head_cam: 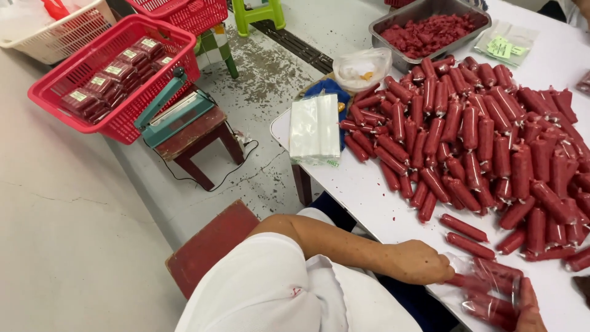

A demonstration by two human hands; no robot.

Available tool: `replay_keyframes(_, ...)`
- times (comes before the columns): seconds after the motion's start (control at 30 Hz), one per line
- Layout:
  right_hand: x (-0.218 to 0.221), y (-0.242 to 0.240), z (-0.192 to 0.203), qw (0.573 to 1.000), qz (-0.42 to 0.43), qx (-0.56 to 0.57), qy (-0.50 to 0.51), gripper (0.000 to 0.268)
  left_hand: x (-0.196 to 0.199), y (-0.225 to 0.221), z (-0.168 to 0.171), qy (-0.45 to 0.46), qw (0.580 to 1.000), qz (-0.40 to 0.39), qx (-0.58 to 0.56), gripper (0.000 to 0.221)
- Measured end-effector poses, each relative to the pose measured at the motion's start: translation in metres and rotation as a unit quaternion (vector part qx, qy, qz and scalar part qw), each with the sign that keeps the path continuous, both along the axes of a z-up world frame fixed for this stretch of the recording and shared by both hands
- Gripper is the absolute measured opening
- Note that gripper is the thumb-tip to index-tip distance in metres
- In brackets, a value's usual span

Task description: The person places individual sausages into plastic bags and adds labels to the bags. The person then organizes the packed bags into a crate.

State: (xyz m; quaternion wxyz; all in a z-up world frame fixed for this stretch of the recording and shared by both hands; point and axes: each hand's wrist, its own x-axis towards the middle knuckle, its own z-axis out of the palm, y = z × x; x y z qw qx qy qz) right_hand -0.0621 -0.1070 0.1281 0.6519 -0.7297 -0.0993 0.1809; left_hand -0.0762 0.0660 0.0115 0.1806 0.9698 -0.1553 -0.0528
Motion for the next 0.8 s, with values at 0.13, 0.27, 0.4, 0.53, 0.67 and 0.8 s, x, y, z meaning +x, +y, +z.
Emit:
replay_keyframes(0.13,0.027,-0.001,-0.010,0.998,0.044,-0.032,0.042,0.074,0.016,-0.010,-0.009,-0.049,0.999,-0.001,0.018,0.016)
replay_keyframes(0.27,0.059,-0.018,-0.060,0.991,-0.005,-0.077,0.106,0.054,0.047,-0.028,-0.049,-0.099,0.993,-0.040,-0.042,0.024)
replay_keyframes(0.4,0.110,-0.047,-0.106,0.982,0.036,-0.143,0.120,0.060,0.048,-0.059,0.005,-0.003,0.996,0.008,-0.083,0.039)
replay_keyframes(0.53,0.127,-0.088,-0.134,0.839,0.163,-0.335,-0.397,0.064,0.050,-0.069,0.024,-0.065,0.996,0.026,-0.061,0.021)
replay_keyframes(0.67,0.075,-0.086,-0.088,0.754,0.073,-0.390,-0.524,0.112,0.017,-0.041,0.023,-0.022,0.994,0.032,-0.100,0.023)
replay_keyframes(0.8,0.021,-0.040,-0.102,0.714,0.061,-0.532,-0.451,0.133,0.004,-0.028,0.053,-0.080,0.984,0.129,-0.087,0.048)
